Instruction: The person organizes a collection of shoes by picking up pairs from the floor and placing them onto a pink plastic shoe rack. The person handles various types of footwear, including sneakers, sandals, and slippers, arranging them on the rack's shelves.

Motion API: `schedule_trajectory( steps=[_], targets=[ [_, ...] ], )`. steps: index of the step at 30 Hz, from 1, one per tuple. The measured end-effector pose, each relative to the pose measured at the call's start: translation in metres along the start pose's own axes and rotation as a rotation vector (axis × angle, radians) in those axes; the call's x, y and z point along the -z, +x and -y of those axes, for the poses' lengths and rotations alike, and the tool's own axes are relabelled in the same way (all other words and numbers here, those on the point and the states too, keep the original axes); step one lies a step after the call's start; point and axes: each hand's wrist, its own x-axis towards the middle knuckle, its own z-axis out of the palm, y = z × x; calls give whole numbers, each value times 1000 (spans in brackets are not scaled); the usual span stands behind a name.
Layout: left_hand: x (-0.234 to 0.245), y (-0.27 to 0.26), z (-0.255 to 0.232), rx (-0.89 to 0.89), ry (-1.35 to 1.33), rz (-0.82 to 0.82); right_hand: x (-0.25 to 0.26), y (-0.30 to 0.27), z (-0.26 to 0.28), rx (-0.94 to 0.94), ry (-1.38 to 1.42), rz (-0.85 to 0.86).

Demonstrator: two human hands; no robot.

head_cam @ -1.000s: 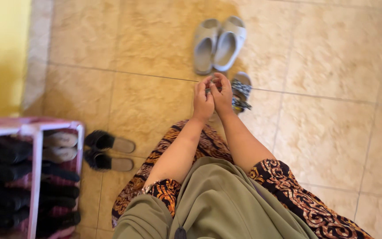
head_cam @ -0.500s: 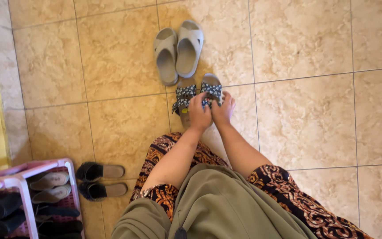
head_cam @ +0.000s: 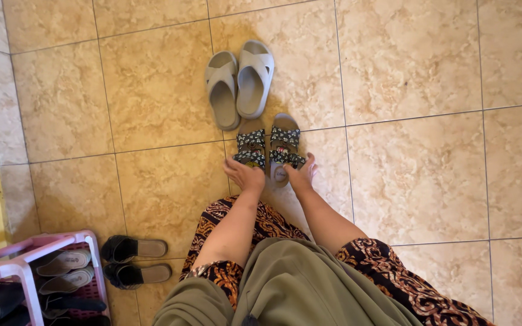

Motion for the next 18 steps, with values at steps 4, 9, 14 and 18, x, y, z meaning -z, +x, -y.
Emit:
schedule_trajectory(
  steps=[4,9,14,18],
  targets=[
    [7,10,5,391,-50,186,-10,4,-9,28,36,103],
    [-6,19,50,381,-191,401,-4,7,4,-89,248,180],
    [-6,26,63,633,-630,661,18,21,15,-292,603,294],
    [1,11,60,503,-939,719,21,15,11,-235,741,309]
  ],
)
